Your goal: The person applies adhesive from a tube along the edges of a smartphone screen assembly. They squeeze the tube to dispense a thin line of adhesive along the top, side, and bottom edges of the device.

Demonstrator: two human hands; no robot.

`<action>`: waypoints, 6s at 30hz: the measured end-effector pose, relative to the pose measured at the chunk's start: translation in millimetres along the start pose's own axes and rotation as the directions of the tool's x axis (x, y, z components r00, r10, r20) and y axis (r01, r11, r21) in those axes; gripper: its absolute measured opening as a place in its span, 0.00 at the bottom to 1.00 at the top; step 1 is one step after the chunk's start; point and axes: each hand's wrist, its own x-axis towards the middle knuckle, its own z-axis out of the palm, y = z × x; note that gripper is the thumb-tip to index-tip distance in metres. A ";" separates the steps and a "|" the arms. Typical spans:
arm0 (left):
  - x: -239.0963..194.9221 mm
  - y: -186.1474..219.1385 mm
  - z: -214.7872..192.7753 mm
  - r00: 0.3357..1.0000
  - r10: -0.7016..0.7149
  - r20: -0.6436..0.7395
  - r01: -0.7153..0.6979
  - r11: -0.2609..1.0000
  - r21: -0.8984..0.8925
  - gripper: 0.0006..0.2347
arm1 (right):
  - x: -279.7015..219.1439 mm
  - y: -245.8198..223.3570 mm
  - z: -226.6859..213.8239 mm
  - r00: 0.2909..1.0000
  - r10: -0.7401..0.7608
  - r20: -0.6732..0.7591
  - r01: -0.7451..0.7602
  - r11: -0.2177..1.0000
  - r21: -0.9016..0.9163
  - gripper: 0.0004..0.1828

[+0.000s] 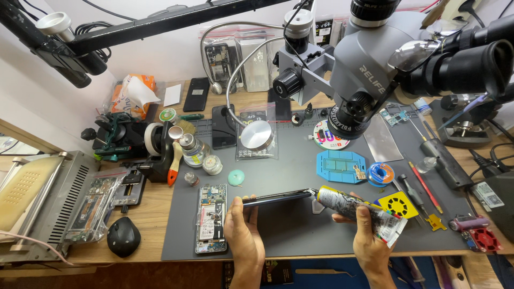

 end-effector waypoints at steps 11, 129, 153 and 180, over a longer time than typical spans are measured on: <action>-5.0 16.5 2.6 1.000 0.012 -0.026 -0.013 1.000 -0.009 0.13 | 6.6 -3.0 3.1 0.987 -0.043 -0.154 0.066 0.986 0.151 0.21; -31.9 63.8 -20.1 0.671 0.520 0.529 -0.673 0.727 0.138 0.30 | 226.1 -3.0 -3.2 0.947 0.291 0.139 0.092 0.167 -0.982 0.48; -34.4 77.7 -21.0 0.346 0.659 0.668 -0.928 0.346 0.139 0.33 | -5.7 -56.4 41.6 0.835 -0.250 0.491 0.544 0.511 -0.665 0.30; -16.8 55.7 -30.8 -0.349 0.141 0.927 -0.936 -0.112 -0.335 0.26 | 52.6 -82.9 37.3 0.850 0.427 0.308 -0.275 0.859 -0.432 0.16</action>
